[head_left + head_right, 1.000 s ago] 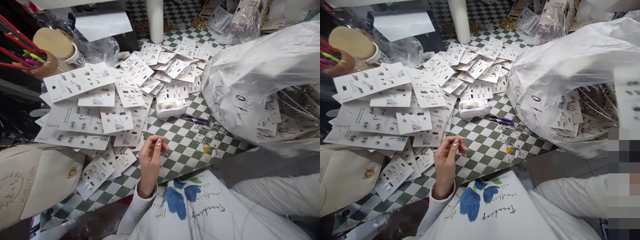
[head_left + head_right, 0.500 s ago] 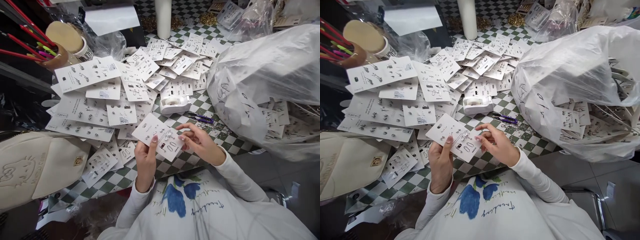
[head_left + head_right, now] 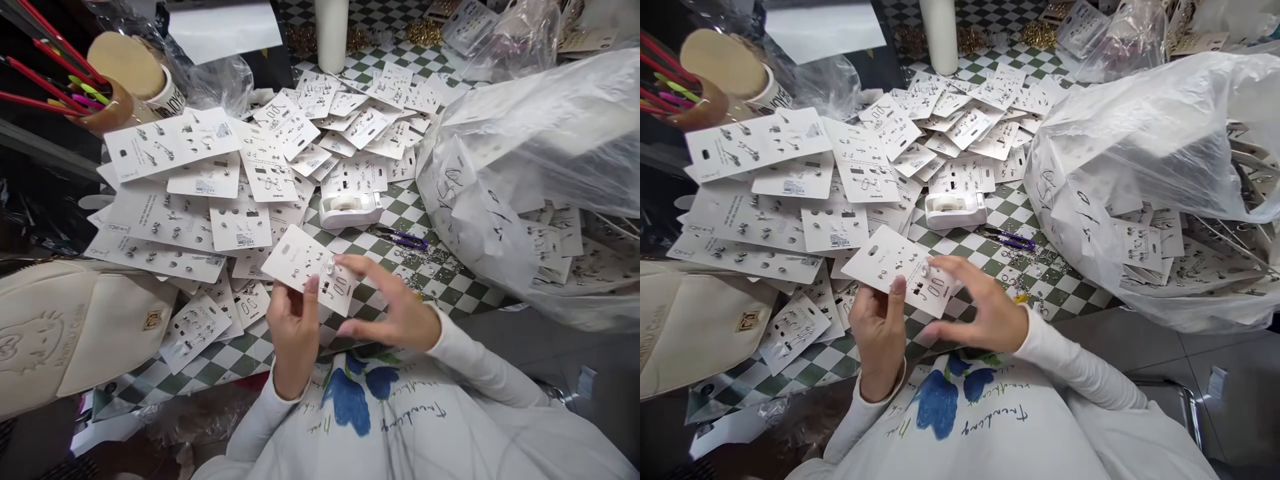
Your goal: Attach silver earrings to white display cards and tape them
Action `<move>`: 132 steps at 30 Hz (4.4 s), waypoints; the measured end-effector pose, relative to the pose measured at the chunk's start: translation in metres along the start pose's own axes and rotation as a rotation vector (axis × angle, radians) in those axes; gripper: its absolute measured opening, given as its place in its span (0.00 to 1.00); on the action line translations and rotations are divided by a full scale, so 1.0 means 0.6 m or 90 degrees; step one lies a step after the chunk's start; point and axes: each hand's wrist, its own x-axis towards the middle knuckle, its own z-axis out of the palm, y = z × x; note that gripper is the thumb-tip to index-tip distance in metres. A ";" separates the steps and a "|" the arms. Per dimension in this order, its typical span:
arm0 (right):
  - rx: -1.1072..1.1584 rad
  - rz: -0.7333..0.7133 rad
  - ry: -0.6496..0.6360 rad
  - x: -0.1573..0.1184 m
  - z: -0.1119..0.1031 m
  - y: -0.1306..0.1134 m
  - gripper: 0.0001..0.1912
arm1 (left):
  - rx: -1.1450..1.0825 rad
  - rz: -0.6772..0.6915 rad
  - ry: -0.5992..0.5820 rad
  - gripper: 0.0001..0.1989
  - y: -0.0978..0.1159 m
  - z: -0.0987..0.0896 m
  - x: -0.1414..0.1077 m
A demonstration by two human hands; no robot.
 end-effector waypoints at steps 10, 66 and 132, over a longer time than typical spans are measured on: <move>0.385 0.208 0.040 -0.008 0.017 -0.013 0.17 | -0.054 0.084 0.005 0.21 0.012 0.011 0.021; -0.077 0.251 0.098 0.162 -0.215 0.045 0.13 | 0.462 0.515 -0.253 0.21 -0.001 0.078 0.188; -0.110 0.224 0.129 0.161 -0.210 0.081 0.21 | 0.475 0.542 -0.249 0.21 -0.006 0.080 0.200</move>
